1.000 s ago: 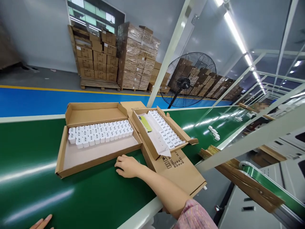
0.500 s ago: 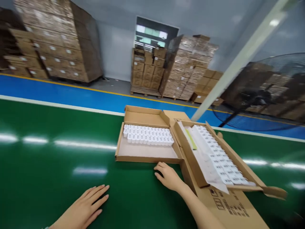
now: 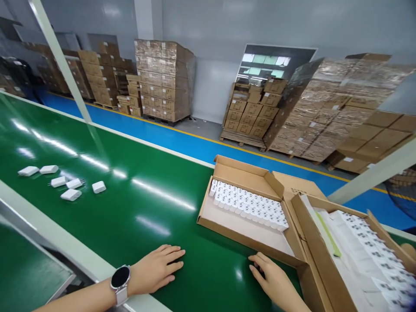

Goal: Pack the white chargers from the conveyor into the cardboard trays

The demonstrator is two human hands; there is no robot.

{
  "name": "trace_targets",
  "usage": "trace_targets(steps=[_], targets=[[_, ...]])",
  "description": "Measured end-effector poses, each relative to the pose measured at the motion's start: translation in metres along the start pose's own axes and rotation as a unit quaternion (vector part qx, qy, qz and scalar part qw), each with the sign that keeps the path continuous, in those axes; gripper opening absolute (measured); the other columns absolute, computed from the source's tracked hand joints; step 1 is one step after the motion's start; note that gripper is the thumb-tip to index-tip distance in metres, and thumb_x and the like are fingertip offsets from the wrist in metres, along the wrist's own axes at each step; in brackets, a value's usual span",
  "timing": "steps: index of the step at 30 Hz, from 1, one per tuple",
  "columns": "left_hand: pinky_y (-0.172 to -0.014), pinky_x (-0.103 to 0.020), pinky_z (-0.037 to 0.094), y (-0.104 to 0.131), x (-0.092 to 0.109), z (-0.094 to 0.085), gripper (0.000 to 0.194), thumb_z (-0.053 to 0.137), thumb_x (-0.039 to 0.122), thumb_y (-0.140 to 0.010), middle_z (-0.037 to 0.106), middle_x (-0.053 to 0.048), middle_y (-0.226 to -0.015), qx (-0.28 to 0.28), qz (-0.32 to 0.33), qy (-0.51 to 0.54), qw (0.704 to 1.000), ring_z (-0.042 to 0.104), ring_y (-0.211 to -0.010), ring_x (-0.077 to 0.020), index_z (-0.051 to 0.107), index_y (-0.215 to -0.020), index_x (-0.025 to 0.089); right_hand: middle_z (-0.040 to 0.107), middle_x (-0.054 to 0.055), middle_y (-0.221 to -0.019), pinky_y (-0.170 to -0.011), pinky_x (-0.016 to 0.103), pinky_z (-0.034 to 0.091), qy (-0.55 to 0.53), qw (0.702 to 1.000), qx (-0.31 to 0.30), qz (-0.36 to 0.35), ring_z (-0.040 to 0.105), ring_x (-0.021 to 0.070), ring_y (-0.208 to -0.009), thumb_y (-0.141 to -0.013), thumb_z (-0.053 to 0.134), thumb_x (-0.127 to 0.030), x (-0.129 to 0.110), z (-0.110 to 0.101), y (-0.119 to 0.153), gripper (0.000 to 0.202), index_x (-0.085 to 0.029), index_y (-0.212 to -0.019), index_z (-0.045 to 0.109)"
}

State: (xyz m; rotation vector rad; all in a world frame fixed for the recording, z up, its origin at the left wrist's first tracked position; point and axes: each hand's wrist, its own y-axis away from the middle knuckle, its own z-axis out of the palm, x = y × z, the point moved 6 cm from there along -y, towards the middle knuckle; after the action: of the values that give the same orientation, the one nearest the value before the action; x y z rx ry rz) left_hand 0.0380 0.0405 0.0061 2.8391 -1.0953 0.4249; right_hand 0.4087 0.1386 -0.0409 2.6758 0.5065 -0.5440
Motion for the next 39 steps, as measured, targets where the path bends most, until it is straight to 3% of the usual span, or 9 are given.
trace_targets(steps=[4, 10, 21, 39], targets=[[-0.116, -0.043, 0.047, 0.002, 0.000, -0.001, 0.041, 0.061, 0.025, -0.096, 0.054, -0.007, -0.156, 0.020, 0.005, 0.013, 1.000, 0.056, -0.140, -0.0299, 0.065, -0.137, 0.028, 0.070, 0.010, -0.132, -0.092, 0.038, 0.056, -0.004, 1.000, -0.004, 0.006, 0.066, 0.0318, -0.121, -0.098, 0.044, -0.050, 0.002, -0.001, -0.001, 0.043, -0.027, -0.119, 0.074], [-0.116, -0.040, 0.047, 0.003, 0.001, -0.001, 0.040, 0.060, 0.025, -0.097, 0.055, -0.006, -0.155, 0.032, 0.021, 0.009, 0.999, 0.056, -0.140, -0.0284, 0.065, -0.137, 0.029, 0.073, 0.010, -0.123, -0.090, 0.037, 0.056, -0.008, 1.000, -0.010, 0.000, 0.070, 0.0296, -0.111, -0.099, 0.043, -0.045, -0.005, -0.003, 0.000, 0.040, -0.026, -0.116, 0.073], [-0.118, -0.041, 0.046, 0.002, 0.002, -0.003, 0.048, 0.061, 0.019, -0.092, 0.053, -0.006, -0.157, 0.014, 0.015, 0.037, 0.999, 0.056, -0.140, -0.0287, 0.063, -0.138, 0.028, 0.074, 0.008, -0.116, -0.083, 0.035, 0.055, -0.004, 1.000, -0.017, 0.002, 0.072, 0.0270, -0.102, -0.099, 0.042, -0.043, -0.013, -0.005, 0.003, 0.037, -0.026, -0.114, 0.072], [-0.117, -0.040, 0.047, 0.001, 0.004, -0.005, 0.043, 0.061, 0.020, -0.094, 0.053, -0.006, -0.157, 0.002, 0.020, 0.040, 0.999, 0.058, -0.138, -0.0284, 0.065, -0.136, 0.027, 0.074, 0.009, -0.121, -0.090, 0.037, 0.054, -0.004, 1.000, -0.024, 0.009, 0.068, 0.0313, -0.116, -0.098, 0.043, -0.046, -0.011, -0.006, 0.001, 0.040, -0.025, -0.117, 0.072]])
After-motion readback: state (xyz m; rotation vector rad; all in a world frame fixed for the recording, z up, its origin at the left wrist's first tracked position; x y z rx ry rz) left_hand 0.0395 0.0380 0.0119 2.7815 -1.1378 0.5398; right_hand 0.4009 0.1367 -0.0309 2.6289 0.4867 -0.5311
